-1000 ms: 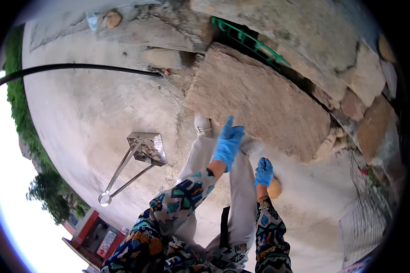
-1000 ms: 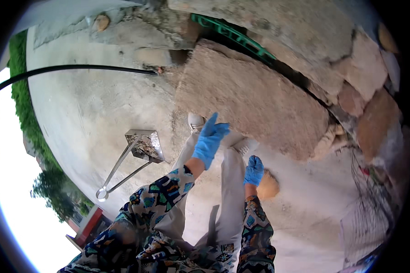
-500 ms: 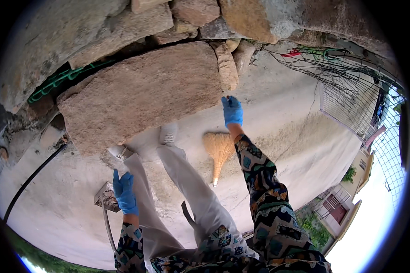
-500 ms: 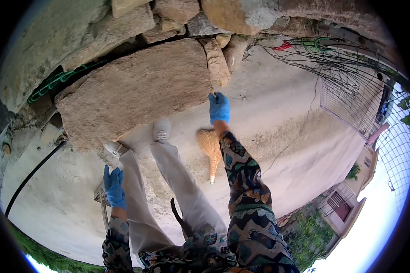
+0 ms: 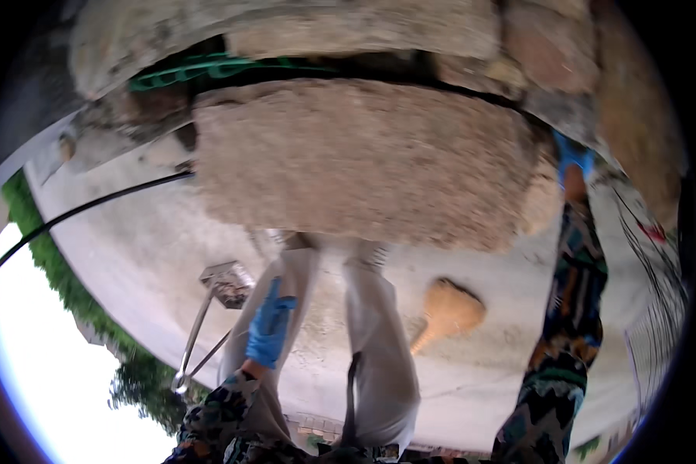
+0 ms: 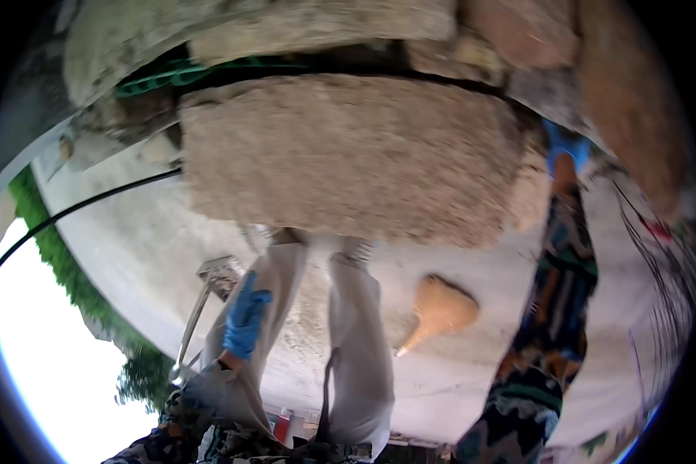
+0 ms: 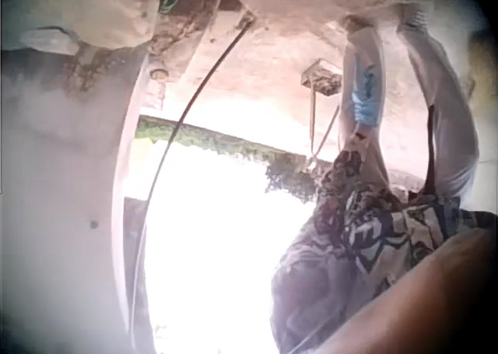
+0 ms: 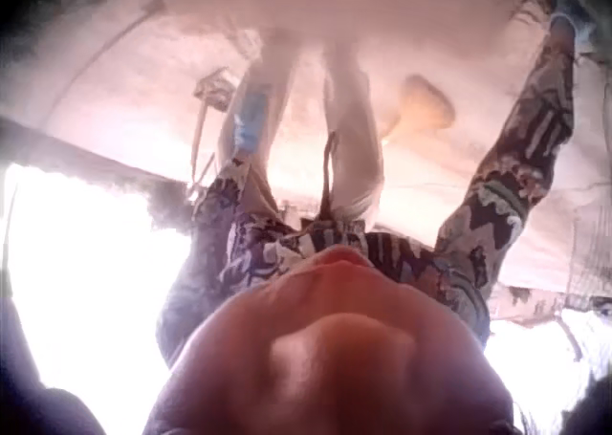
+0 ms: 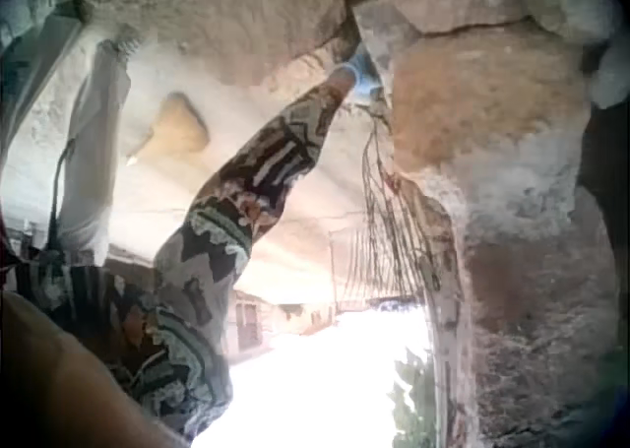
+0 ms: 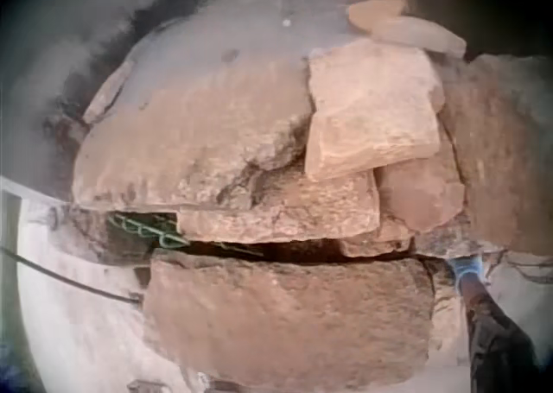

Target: The person, wearing gloves, lifts and repositions large stones near a low stone wall, at one point picking up a smaller stone to place it elsewhere and briefly handling a broom and dustpan.

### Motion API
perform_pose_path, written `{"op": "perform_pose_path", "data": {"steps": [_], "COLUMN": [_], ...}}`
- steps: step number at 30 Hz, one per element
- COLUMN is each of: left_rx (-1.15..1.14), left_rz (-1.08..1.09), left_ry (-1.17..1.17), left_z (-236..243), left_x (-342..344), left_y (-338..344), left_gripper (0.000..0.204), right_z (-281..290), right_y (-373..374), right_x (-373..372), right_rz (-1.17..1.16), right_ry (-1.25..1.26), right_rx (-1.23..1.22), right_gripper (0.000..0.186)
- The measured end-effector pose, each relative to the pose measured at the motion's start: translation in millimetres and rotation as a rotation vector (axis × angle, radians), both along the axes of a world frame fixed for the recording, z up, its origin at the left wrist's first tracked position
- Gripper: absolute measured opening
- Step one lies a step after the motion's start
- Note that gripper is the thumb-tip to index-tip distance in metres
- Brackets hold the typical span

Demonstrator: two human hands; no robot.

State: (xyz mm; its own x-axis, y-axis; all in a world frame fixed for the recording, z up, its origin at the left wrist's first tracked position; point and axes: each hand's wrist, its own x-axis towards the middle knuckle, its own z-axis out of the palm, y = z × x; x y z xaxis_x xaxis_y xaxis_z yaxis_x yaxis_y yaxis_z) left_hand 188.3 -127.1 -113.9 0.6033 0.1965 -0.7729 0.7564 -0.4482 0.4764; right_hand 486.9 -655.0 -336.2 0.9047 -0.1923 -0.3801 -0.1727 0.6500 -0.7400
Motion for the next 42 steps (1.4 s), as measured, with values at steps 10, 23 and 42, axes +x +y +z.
{"op": "perform_pose_path", "data": {"steps": [10, 23, 42], "left_rx": [-0.07, -0.212, -0.487], "left_rz": [0.187, 0.481, 0.951], "left_ry": [-0.076, -0.115, -0.104], "left_z": [0.0, -13.3, -15.6], "left_x": [-21.6, -52.0, -64.2], "left_y": [20.1, 29.1, 50.3], "left_gripper": [0.05, 0.05, 0.046], "right_z": [34.2, 146.9, 104.8], "right_y": [25.1, 255.8, 531.9], "right_x": [-17.9, -120.4, -1.1], "right_rz": [-0.365, 0.092, 0.341], "right_ry": [0.642, 0.589, 0.652], "right_rx": [-1.046, -0.751, -0.627], "right_gripper": [0.045, 0.046, 0.066]}}
